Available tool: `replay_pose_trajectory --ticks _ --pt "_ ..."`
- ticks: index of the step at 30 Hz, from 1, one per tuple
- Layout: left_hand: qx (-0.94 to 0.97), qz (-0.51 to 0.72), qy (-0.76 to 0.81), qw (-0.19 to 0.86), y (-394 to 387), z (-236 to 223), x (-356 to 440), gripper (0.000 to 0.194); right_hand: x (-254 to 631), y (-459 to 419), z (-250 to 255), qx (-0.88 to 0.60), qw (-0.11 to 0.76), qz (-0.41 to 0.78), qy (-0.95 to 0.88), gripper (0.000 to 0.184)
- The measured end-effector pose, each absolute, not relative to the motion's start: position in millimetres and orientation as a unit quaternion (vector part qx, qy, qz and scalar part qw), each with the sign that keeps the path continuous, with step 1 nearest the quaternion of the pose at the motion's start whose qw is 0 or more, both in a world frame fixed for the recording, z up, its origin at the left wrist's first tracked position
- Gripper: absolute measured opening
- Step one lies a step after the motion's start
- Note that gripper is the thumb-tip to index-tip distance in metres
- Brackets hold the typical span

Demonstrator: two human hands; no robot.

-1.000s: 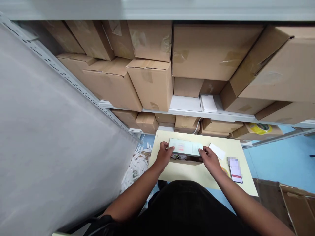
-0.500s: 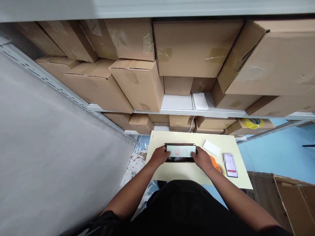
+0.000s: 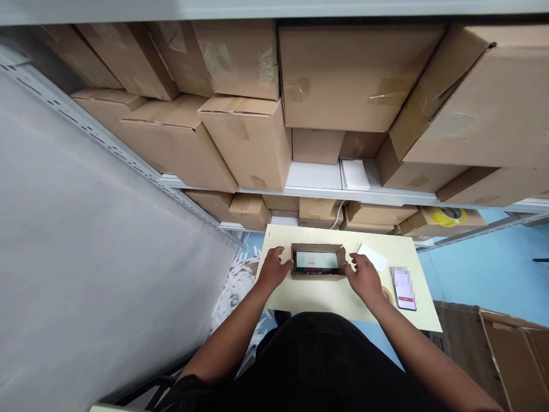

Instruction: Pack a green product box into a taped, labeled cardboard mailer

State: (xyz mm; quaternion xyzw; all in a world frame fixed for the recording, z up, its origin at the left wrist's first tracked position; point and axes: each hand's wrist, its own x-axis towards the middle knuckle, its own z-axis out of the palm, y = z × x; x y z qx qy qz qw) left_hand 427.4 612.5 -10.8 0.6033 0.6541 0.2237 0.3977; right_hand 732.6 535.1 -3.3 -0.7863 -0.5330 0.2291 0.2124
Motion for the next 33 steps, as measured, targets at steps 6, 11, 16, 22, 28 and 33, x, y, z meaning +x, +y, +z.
replay_pose_trajectory --ticks 6,11,16,22,28,33 --pt "0.479 0.182 0.627 0.586 593 -36 431 0.073 732 513 -28 -0.765 0.269 0.482 -0.332 0.046" --pt "0.426 0.172 0.621 0.636 587 -49 444 0.066 734 522 -42 -0.741 0.299 0.535 -0.273 0.030" --pt "0.417 0.192 0.625 0.631 588 -68 439 0.065 735 533 -55 -0.749 0.294 0.541 -0.244 0.032" --pt "0.389 0.201 0.613 0.658 585 -79 432 0.070 732 524 -79 -0.749 0.367 0.521 -0.183 0.034" --pt "0.439 0.196 0.641 0.598 576 -85 439 0.066 735 517 -98 -0.722 0.393 0.545 -0.165 0.039" --pt "0.434 0.216 0.680 0.551 564 -85 447 0.060 749 528 -99 -0.714 0.357 0.559 -0.223 0.030"
